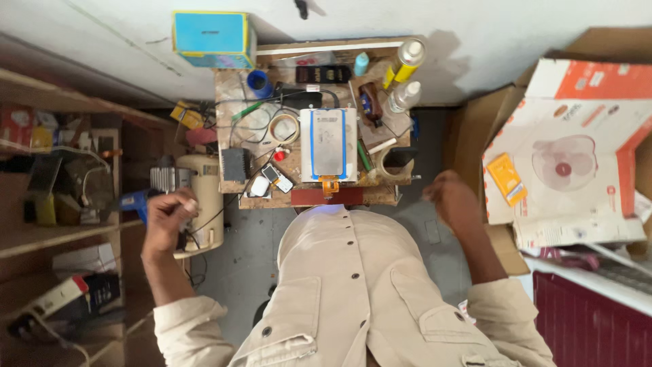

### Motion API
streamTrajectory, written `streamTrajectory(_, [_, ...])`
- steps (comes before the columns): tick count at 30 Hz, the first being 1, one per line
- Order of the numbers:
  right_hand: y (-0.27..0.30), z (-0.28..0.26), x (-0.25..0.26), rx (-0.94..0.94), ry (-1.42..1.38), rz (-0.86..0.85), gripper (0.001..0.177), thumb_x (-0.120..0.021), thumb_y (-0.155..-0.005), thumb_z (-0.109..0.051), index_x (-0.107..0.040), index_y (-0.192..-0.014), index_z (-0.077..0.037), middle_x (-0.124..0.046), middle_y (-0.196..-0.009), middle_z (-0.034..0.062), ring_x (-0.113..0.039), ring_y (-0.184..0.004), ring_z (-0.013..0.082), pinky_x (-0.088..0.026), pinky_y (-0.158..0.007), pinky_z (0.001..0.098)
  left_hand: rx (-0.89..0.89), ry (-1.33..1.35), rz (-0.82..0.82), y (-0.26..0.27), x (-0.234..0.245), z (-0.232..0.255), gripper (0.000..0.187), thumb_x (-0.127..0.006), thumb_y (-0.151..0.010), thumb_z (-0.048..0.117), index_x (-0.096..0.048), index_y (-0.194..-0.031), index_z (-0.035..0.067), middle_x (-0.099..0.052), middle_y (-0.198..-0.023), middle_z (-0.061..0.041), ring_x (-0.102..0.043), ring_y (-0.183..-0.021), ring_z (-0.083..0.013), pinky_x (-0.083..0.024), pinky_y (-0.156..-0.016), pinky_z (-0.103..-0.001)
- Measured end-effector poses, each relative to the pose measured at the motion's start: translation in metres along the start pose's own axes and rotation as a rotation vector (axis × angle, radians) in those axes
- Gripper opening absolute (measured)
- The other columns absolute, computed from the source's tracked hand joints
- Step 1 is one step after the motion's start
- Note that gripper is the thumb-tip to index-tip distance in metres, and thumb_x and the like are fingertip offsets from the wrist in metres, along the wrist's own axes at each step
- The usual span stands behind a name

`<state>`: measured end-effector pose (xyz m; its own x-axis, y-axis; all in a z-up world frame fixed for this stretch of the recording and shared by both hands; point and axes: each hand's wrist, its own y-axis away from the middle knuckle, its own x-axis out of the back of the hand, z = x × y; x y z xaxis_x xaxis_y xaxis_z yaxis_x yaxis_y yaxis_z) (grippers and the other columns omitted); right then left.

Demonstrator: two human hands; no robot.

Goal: The person works on a small electronic device clamped to a workbench. They use a green-handled tool to manipulate components on the device's circuit board, occasionally picking up and setting down other small items from the cluttered workspace.

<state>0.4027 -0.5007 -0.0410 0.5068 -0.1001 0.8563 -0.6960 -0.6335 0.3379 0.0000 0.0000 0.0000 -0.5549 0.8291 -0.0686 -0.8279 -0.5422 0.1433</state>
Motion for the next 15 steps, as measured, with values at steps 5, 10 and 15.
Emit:
streamTrajectory(5, [0.001, -0.013, 0.015, 0.196, -0.504, -0.779, 0.024, -0.075, -0.079, 0.005, -0.084, -0.099, -0.006, -0.079, -0.095, 0.0098, -0.075, -0.086, 0.0197, -0.06, -0.076, 0.0322, -0.201, -0.083, 0.277, 0.007, 0.003, 0.024, 0.013, -0.07, -0.095, 0.0, -0.063, -0.085, 0.002, -0.058, -0.08, -0.001, -0.049, -0.074, -0.0089, -0.036, -0.072, -0.027])
streamTrajectory(10, [-0.005, -0.009, 0.048, 0.16, -0.831, -0.918, 0.038, -0.065, -0.073, 0.017, -0.085, -0.1, -0.001, -0.079, -0.099, 0.0138, -0.073, -0.088, 0.0227, -0.058, -0.074, 0.0338, -0.267, -0.166, 0.413, 0.002, 0.001, 0.03, 0.022, -0.07, -0.097, 0.0, -0.056, -0.08, 0.002, -0.056, -0.08, 0.001, -0.048, -0.074, -0.0084, -0.037, -0.069, -0.026])
streamTrajectory(15, [-0.014, 0.009, 0.03, 0.269, -1.061, -0.897, 0.035, -0.068, -0.069, 0.02, -0.085, -0.095, 0.003, -0.079, -0.097, 0.0192, -0.075, -0.089, 0.0272, -0.06, -0.078, 0.0341, -0.304, -0.215, 0.525, -0.006, -0.001, 0.031, 0.02, -0.069, -0.096, 0.002, -0.059, -0.079, 0.002, -0.059, -0.082, 0.003, -0.05, -0.074, -0.0057, -0.038, -0.065, -0.025])
